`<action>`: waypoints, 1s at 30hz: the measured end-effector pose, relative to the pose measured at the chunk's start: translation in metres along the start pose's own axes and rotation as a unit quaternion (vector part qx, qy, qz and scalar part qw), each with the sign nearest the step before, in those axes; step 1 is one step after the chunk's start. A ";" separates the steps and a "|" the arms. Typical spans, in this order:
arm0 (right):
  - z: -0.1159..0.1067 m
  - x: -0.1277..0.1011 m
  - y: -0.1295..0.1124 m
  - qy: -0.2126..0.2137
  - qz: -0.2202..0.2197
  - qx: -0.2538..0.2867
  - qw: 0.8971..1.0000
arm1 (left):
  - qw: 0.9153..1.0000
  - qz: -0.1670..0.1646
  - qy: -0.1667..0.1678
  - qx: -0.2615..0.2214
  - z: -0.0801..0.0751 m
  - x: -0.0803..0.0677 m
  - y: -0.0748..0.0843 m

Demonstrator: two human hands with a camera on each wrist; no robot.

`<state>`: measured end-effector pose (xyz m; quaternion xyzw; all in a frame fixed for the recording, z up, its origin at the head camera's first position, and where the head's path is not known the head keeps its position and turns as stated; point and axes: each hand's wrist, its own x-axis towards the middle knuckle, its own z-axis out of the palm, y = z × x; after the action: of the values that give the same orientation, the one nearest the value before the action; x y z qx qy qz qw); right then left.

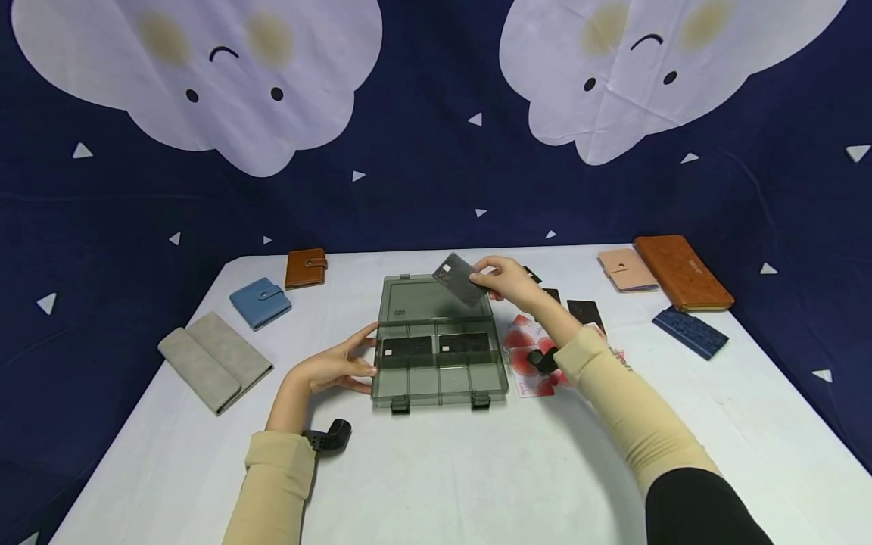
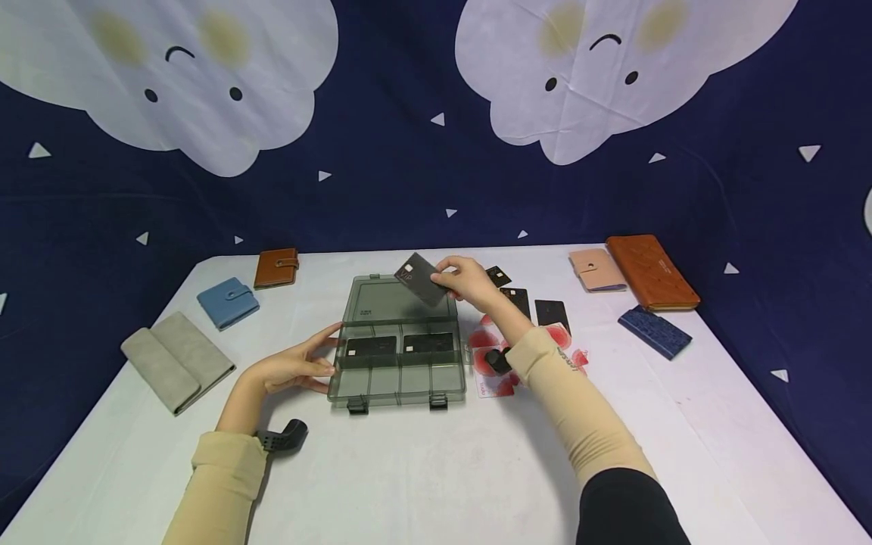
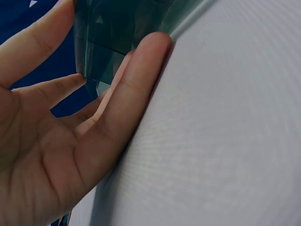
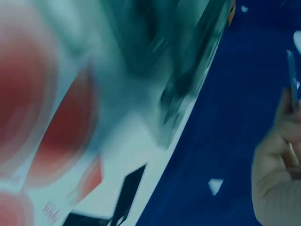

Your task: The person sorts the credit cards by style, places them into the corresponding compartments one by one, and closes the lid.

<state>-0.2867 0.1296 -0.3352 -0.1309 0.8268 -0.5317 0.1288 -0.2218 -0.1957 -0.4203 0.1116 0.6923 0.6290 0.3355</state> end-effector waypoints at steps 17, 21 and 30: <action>0.063 0.006 -0.007 -0.151 0.005 -0.173 0.973 | 1.000 0.001 -0.004 0.002 -0.001 0.000 -0.001; 0.072 0.007 -0.012 -0.167 0.011 -0.219 0.961 | 1.000 0.001 -0.005 0.000 -0.002 0.000 -0.001; 0.085 0.008 -0.015 -0.188 0.020 -0.287 0.939 | 1.000 0.001 -0.010 0.001 -0.002 0.000 -0.001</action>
<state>-0.2627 0.0492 -0.3564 -0.2437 0.9075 -0.2344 0.2493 -0.2228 -0.1973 -0.4210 0.1191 0.6897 0.6271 0.3419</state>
